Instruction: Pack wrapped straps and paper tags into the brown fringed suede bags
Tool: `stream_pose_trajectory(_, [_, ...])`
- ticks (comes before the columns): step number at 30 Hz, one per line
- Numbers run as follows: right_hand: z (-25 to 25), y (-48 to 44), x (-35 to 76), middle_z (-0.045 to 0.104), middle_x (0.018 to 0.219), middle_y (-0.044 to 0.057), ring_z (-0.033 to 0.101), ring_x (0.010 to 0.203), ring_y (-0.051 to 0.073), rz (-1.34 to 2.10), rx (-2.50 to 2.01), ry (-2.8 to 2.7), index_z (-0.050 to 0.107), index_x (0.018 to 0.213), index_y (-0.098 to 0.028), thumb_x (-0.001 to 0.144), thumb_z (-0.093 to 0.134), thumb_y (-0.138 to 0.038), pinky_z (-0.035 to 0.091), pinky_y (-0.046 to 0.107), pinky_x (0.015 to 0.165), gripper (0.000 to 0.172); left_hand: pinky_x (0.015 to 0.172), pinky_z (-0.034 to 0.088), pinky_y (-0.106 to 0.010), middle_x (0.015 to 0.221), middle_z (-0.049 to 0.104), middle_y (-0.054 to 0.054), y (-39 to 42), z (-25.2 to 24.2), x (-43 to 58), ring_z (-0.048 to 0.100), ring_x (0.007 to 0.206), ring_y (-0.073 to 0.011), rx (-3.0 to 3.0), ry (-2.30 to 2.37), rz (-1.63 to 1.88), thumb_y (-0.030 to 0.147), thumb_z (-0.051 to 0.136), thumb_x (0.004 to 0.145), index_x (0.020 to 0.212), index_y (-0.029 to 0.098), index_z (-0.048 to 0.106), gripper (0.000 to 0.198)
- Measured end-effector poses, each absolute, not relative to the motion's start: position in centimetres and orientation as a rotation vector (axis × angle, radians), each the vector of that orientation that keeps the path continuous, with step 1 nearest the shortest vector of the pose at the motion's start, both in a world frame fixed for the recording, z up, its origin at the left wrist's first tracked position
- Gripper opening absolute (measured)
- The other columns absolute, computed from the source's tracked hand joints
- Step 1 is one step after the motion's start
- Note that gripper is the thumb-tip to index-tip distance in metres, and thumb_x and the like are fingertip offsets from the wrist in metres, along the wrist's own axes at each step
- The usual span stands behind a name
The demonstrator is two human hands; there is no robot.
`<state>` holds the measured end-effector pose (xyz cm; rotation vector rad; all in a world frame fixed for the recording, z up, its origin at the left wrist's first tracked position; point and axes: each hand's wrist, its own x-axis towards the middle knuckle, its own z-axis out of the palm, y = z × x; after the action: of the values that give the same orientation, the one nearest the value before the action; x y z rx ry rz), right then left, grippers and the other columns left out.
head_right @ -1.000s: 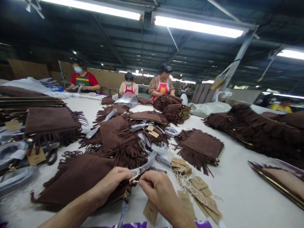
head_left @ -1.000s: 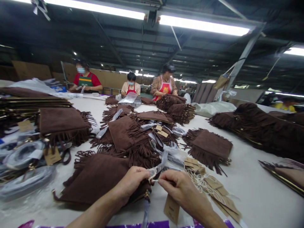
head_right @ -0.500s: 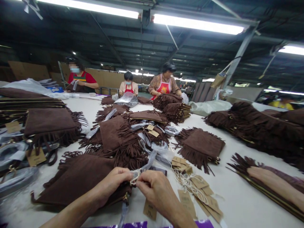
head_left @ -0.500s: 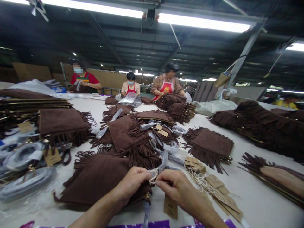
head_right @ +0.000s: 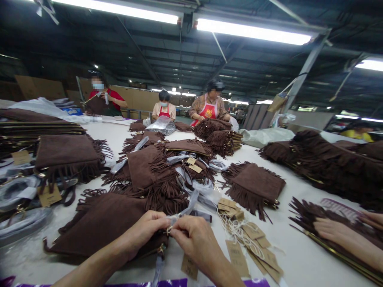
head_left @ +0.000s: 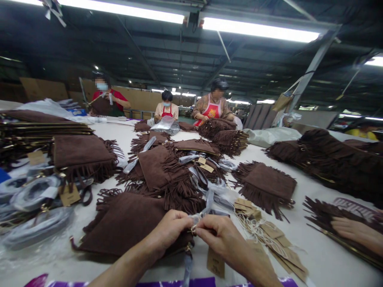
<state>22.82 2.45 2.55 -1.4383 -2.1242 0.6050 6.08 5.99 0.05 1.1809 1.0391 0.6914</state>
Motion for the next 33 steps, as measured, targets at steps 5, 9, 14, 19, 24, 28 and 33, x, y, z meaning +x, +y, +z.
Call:
stream_pose_trajectory(5, [1.9,1.9,21.8,0.066,0.067,0.003,0.061,0.065,0.018,0.347,-1.516,-2.204,0.063,0.065,-0.018,0.091,0.054,-0.021,0.033,0.027,0.060,0.027,0.053,0.023,-0.026,0.051,0.046,0.004,6.1,-0.4,6.0,0.036,0.053,-0.0111,1.220,1.028,0.705,0.045,0.064,0.059,0.058,0.015,0.059,0.030])
stream_pose_trajectory(9, [1.6,1.0,20.7,0.070,0.073,0.007,0.065,0.070,0.023,0.124,-1.651,-2.235,0.067,0.074,-0.020,0.092,0.052,-0.024,0.033,0.030,0.058,0.023,0.054,0.024,-0.026,0.051,0.046,0.004,6.0,-0.7,6.4,0.036,0.055,-0.0112,1.282,1.056,0.733,0.042,0.062,0.057,0.054,0.016,0.057,0.027])
stream_pose_trajectory(14, [1.1,0.8,20.0,0.072,0.077,0.008,0.067,0.069,0.024,0.026,-1.707,-2.264,0.069,0.083,-0.020,0.090,0.049,-0.017,0.029,0.031,0.056,0.022,0.056,0.026,-0.026,0.054,0.046,0.004,5.8,-0.3,6.2,0.038,0.058,-0.0124,1.354,1.071,0.722,0.039,0.060,0.060,0.053,0.016,0.056,0.025])
stream_pose_trajectory(19, [0.0,1.5,20.8,0.060,0.057,0.003,0.056,0.057,0.019,0.267,-1.700,-2.057,0.051,0.056,-0.021,0.087,0.046,-0.025,0.026,0.029,0.054,0.032,0.060,0.034,-0.024,0.068,0.056,0.004,6.4,0.7,3.6,0.048,0.065,-0.0139,1.453,1.029,0.677,0.019,0.053,0.060,0.084,0.016,0.065,0.027])
stream_pose_trajectory(24, [-1.0,1.8,21.5,0.050,0.053,-0.001,0.052,0.055,0.017,0.578,-1.603,-1.836,0.042,0.054,-0.021,0.085,0.042,-0.036,0.029,0.027,0.053,0.034,0.070,0.040,-0.025,0.084,0.059,-0.002,5.8,1.1,2.2,0.055,0.078,-0.0161,1.937,1.080,0.795,0.011,0.053,0.064,0.071,0.017,0.065,0.015])
stream_pose_trajectory(28, [-1.4,1.7,21.4,0.052,0.054,-0.001,0.051,0.056,0.018,0.658,-1.550,-1.784,0.048,0.056,-0.020,0.085,0.044,-0.041,0.031,0.027,0.054,0.036,0.076,0.041,-0.027,0.086,0.063,-0.003,4.8,0.7,3.3,0.057,0.086,-0.0187,2.118,1.117,0.757,0.013,0.056,0.072,0.074,0.020,0.070,0.016])
stream_pose_trajectory(33, [-1.3,1.8,21.3,0.052,0.056,-0.001,0.052,0.059,0.018,0.710,-1.527,-1.779,0.050,0.057,-0.020,0.086,0.046,-0.045,0.034,0.028,0.056,0.039,0.072,0.039,-0.029,0.083,0.063,-0.005,4.5,0.0,4.5,0.055,0.082,-0.0194,2.309,1.101,0.800,0.012,0.053,0.078,0.071,0.019,0.064,0.015])
